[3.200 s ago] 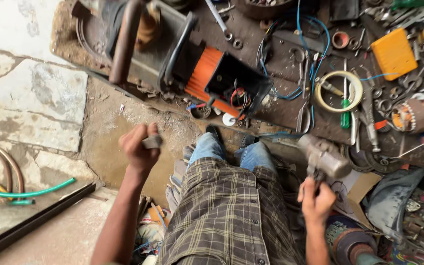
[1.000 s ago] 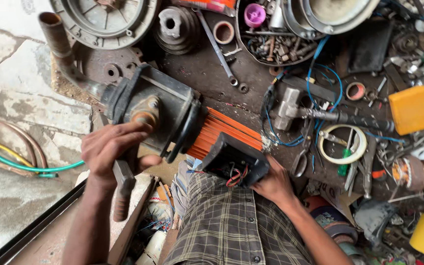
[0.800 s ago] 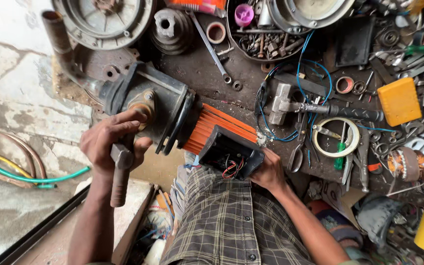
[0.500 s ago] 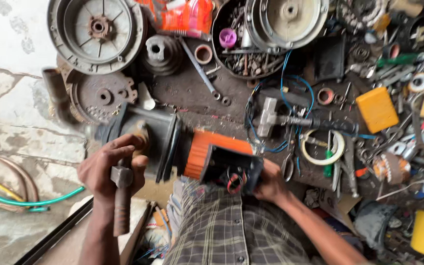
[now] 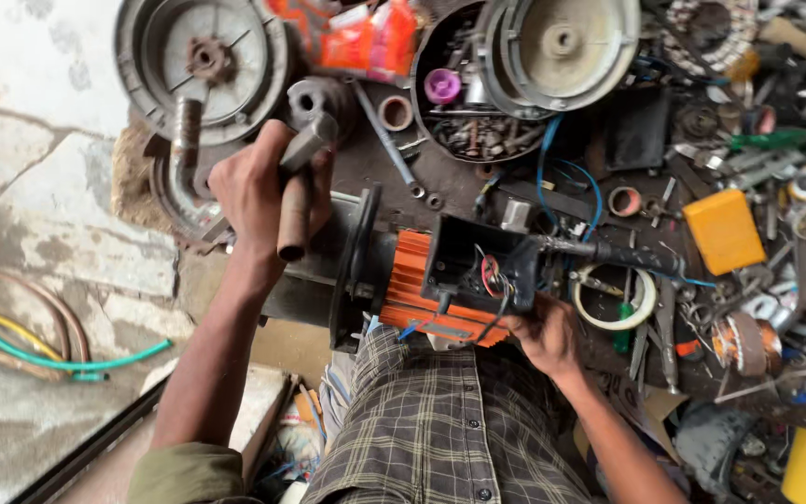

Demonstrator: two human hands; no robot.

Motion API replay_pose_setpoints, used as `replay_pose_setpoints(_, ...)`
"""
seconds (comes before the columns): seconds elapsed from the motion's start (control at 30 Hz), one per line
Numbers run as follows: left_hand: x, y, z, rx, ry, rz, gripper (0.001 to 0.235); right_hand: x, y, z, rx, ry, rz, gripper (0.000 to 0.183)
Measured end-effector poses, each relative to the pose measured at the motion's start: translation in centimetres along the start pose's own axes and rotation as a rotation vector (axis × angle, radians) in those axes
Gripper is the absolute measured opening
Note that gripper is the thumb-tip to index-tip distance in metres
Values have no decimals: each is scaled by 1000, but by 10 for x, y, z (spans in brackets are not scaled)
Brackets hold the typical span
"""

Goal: The person disassembles an electric motor by using a hammer and chisel to loosen the housing, then removes the rotor and stator. They inspect the stator windings and place the components on the workbench.

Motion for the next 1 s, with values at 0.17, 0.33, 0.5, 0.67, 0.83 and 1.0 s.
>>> replay_pose_setpoints(0.17,22,-4,16,-5,52,49,31,-6,23,1,-277,-173,-117,44)
replay_pose_setpoints(0.33,56,14,39,111,17,106,30,-31,59,0,-342,-266,-142,34)
replay_pose_setpoints(0.5,99,46,58,175,23,67,20,-28,73,-4,-357,-281,-166,36)
replay_pose_setpoints(0.67,136,63,64,241,-53,93,19,-28,65,-9,-356,-310,-272,30)
replay_pose_setpoints(0.83,153,73,61,112,112,79,13,-41,47,-8,-281,-325,-391,31)
replay_pose_setpoints(1.0,142,66,68,116,66,89,32,-41,40,12,-330,-305,-445,36)
Point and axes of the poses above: each hand's wrist, its own z-axis towards the middle knuckle, its own x-axis out of the palm, y = z × x, the point moved 2 cm from there along z, towards the middle knuckle, and after that the axes turned 10 degrees about z, right-handed, at the moved point
